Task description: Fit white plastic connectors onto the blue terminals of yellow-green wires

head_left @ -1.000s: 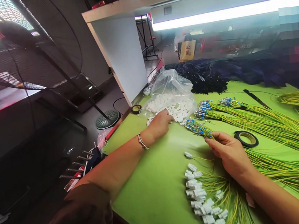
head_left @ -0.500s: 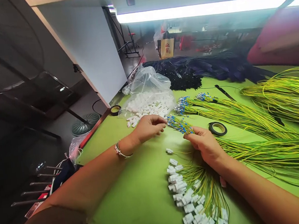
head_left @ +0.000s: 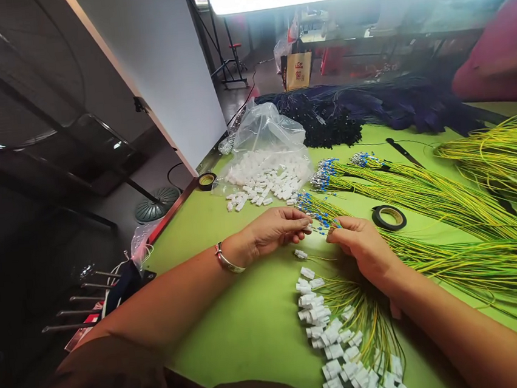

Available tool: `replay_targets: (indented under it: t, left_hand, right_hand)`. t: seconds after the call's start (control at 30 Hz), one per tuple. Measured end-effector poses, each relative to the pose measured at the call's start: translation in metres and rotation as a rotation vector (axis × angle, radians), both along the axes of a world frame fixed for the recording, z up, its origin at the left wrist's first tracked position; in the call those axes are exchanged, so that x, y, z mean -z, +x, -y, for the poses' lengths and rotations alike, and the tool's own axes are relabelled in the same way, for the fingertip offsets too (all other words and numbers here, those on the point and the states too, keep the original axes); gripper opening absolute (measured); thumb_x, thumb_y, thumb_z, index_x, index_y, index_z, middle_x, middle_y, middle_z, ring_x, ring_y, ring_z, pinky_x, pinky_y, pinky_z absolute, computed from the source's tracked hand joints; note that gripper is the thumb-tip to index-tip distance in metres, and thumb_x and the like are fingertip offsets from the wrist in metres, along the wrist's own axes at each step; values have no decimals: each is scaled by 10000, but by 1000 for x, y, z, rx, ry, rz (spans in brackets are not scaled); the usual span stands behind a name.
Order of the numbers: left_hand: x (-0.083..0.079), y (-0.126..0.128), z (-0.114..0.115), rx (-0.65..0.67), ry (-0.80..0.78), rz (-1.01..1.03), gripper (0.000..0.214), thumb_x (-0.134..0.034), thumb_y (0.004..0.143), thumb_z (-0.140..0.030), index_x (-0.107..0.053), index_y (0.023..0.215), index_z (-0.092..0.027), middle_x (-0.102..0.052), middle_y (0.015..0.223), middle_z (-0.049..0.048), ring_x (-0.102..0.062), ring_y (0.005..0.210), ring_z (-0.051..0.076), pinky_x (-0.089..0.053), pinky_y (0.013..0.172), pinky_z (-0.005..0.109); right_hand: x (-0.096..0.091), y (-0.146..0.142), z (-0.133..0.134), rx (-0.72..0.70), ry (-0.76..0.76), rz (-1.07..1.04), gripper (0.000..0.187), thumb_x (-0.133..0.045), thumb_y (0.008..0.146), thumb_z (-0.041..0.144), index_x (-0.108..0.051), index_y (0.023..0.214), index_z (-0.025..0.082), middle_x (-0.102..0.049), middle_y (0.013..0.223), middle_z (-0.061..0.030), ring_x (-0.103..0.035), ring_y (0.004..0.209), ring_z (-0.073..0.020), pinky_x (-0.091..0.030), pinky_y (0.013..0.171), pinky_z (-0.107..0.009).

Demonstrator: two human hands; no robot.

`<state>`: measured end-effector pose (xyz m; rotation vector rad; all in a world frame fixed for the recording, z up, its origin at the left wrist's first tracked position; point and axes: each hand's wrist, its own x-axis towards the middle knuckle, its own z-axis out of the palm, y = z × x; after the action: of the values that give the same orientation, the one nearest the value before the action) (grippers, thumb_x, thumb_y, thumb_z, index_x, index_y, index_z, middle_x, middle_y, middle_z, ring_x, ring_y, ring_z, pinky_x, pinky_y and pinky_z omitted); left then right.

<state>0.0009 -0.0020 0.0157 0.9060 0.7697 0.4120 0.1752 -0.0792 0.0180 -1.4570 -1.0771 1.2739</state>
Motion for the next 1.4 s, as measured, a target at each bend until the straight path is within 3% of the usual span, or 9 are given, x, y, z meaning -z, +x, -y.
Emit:
replay_targets:
  t: [0.23, 0.4, 0.53, 0.67, 0.9, 1.07, 1.3, 1.33, 1.4]
  left_hand:
    - [1, 1, 2, 23, 52, -33, 325, -846, 584, -312, -651, 723, -92, -666, 663, 33, -560, 503, 40, -432, 491, 146]
    - [8, 4, 5, -55, 50, -34, 381, -878, 509, -313, -640, 708, -92, -679, 662, 36, -626, 562, 90, -490, 568, 195]
    - [12, 8, 10, -101, 49, -34, 395, -885, 493, -297, -624, 703, -88, -687, 672, 45, -647, 577, 108, -508, 595, 216]
    - [15, 10, 13, -129, 22, -32, 425, -896, 453, -295, -606, 684, -87, -685, 659, 44, -657, 567, 120, -510, 591, 215]
    - [14, 14, 17, -127, 52, -71, 396, -894, 447, -274, -640, 689, -91, -682, 650, 34, -643, 554, 117, -515, 594, 222]
    - [15, 8, 13, 63, 313, -201, 269, -796, 618, -290, -677, 750, -88, -627, 555, 8, -568, 484, 98, -456, 513, 215]
    - [0, -4, 12, 696, 726, -297, 218, -724, 701, -312, -740, 814, -127, -703, 725, 29, -590, 633, 111, -441, 623, 210]
    - [-4, -6, 8, 693, 795, -348, 218, -698, 729, -324, -743, 822, -131, -702, 729, 31, -586, 638, 114, -437, 625, 216]
    - [-11, -12, -5, 489, 1015, -545, 198, -635, 782, -295, -743, 820, -133, -695, 761, 44, -584, 681, 132, -435, 656, 237]
  right_hand:
    - [-2, -3, 2, -16, 21, 74, 137, -563, 553, 260, -477, 468, 196, -297, 432, 65, -207, 456, -78, -191, 449, -251]
    - [0, -2, 1, -33, 51, 107, 170, -579, 578, 271, -484, 465, 188, -307, 442, 62, -227, 460, -75, -215, 457, -246]
    - [4, 0, 0, -96, 85, 122, 167, -601, 635, 311, -598, 548, 168, -441, 501, 33, -341, 498, -94, -284, 488, -242]
    - [12, 1, 0, -111, 123, 149, 196, -605, 660, 329, -575, 542, 175, -490, 525, 14, -426, 556, -128, -330, 517, -248]
    - [16, -1, 1, -116, 167, 271, 199, -592, 655, 305, -539, 516, 172, -471, 511, 27, -391, 529, -106, -310, 496, -233]
    - [13, 2, 0, -117, 153, 295, 245, -604, 683, 373, -553, 551, 172, -476, 515, 21, -399, 519, -106, -319, 488, -232]
    - [17, 10, -2, 39, 107, 113, 284, -690, 676, 442, -631, 701, 165, -528, 515, 16, -401, 455, -101, -297, 445, -244]
    - [17, 10, -3, 54, 90, 62, 298, -708, 659, 441, -637, 748, 166, -535, 518, 20, -380, 438, -92, -270, 428, -239]
    - [17, 9, -3, 87, 66, -20, 321, -733, 627, 426, -627, 790, 171, -537, 512, 29, -343, 416, -79, -218, 409, -230]
